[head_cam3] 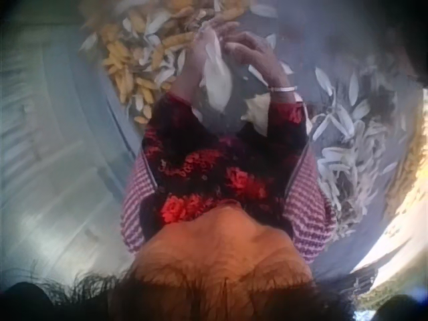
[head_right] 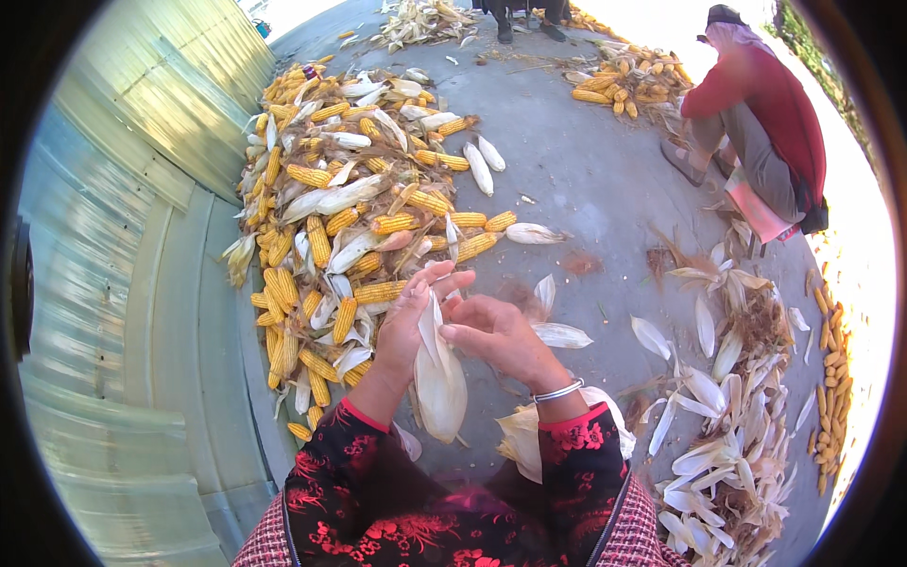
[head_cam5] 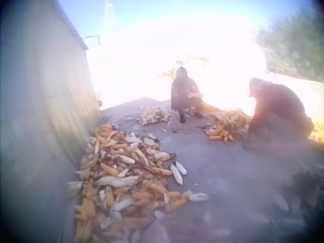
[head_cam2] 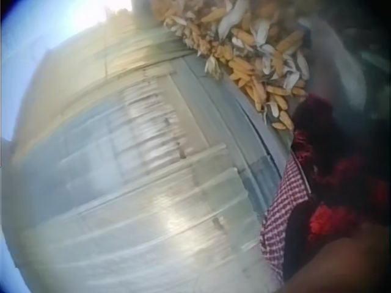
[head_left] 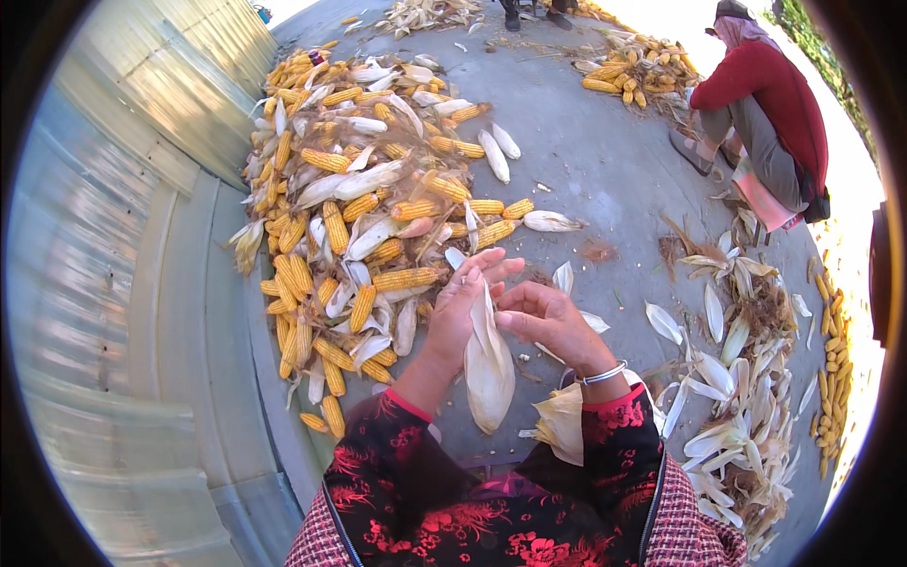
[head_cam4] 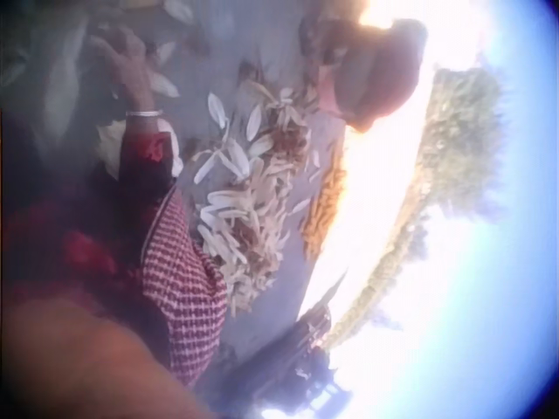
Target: The person sits on the ground and shucks corn cobs by hand, removing husks and silk. They place the shucked cobs into a pile and discard the husks nearby. Two other people are also shucking corn in the background.
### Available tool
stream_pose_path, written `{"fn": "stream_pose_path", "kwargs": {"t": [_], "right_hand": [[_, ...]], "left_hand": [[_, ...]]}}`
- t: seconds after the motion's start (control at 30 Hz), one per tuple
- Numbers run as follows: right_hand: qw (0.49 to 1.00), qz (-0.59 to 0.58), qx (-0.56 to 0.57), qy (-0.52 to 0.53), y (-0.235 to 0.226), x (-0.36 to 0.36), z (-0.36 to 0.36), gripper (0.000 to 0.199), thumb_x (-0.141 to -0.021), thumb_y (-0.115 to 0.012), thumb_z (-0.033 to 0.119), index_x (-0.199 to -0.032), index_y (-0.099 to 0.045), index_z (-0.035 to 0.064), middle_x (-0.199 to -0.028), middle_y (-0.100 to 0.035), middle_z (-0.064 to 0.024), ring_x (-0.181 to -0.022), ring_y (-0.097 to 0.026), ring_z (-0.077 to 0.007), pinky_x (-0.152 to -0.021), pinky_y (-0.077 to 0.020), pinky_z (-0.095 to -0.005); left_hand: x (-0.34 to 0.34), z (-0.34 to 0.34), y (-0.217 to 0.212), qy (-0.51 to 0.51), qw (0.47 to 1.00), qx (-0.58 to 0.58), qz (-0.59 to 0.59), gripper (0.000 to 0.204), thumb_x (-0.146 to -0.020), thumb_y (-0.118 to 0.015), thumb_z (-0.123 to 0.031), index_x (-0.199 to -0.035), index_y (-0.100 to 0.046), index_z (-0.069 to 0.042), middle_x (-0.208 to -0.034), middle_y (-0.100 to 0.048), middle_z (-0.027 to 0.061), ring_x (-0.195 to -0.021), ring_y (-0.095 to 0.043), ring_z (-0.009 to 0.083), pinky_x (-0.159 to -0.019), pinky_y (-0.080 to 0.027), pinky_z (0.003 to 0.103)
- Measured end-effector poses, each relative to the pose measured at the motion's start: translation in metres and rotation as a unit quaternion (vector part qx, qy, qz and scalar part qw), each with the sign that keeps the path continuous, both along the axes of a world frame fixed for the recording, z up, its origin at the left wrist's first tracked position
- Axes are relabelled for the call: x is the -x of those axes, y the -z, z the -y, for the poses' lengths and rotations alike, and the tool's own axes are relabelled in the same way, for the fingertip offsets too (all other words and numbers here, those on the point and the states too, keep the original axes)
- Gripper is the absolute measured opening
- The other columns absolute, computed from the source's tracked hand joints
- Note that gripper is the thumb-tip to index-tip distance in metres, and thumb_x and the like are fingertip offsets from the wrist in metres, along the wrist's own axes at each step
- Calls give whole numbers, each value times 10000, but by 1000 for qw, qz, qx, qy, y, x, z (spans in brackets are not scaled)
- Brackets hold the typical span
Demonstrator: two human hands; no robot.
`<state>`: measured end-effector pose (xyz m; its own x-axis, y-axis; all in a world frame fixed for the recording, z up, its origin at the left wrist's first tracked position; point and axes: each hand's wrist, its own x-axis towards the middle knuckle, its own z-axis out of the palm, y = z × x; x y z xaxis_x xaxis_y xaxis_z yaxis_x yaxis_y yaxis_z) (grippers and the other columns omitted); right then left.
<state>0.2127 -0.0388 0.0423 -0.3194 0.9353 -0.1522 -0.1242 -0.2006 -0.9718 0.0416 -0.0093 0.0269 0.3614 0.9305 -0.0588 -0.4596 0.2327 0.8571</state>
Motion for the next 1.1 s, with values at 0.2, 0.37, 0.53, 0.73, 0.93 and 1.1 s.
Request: {"fn": "stream_pose_path", "kwargs": {"t": [0.2, 0.37, 0.53, 0.73, 0.93, 1.1], "right_hand": [[999, 38, 5, -30, 9, 22, 2, 173, -898, -648, 117, -999, -660, -23, -891, -665, -24, -830, -592, -88, -727, -490, -268], [999, 39, 11, -14, 15, 16, -3, 129, -906, -646, 132, -959, -675, 18, -788, -635, 18, -683, -558, -47, -605, -453, -216], [1000, 3, 25, -17, 13, 15, -2, 127, -918, -630, 139, -964, -671, 28, -779, -636, 12, -641, -583, -64, -592, -467, -218], [998, -47, 47, -13, 20, 10, -3, 164, -925, -585, 122, -1019, -645, 3, -852, -666, -37, -687, -652, -114, -648, -531, -253], [995, -82, 52, -3, 20, 12, -4, 217, -934, -570, 152, -1072, -631, -3, -896, -663, -42, -714, -659, -124, -663, -530, -258], [997, -52, 41, 25, 18, 15, -4, 200, -907, -634, 145, -1065, -642, 23, -855, -633, -7, -654, -571, -86, -621, -456, -222]], "left_hand": [[13, 11, -1, 9, 999, 29, 44, 443, -1026, -467, -301, -1373, -448, -26, -1279, -591, 133, -1100, -596, 168, -969, -461, 329], [42, 10, 3, 23, 996, 1, -85, 316, -941, -638, -172, -1207, -580, -10, -1103, -651, 59, -986, -613, 124, -912, -472, 292], [49, 12, 14, 44, 995, 27, -87, 198, -905, -671, -105, -1076, -622, -19, -1005, -664, 38, -906, -613, 97, -850, -483, 265], [49, 13, 13, 11, 997, 60, -36, 85, -925, -629, -98, -1001, -618, -61, -925, -642, -5, -853, -588, 76, -797, -472, 252], [46, 13, 9, 8, 996, 86, -18, 67, -934, -610, -93, -995, -590, -71, -912, -637, -6, -844, -587, 70, -789, -469, 248], [44, 14, 13, -23, 996, 12, -86, 76, -923, -627, -84, -987, -586, -78, -891, -642, -3, -798, -609, 73, -725, -483, 223]]}}
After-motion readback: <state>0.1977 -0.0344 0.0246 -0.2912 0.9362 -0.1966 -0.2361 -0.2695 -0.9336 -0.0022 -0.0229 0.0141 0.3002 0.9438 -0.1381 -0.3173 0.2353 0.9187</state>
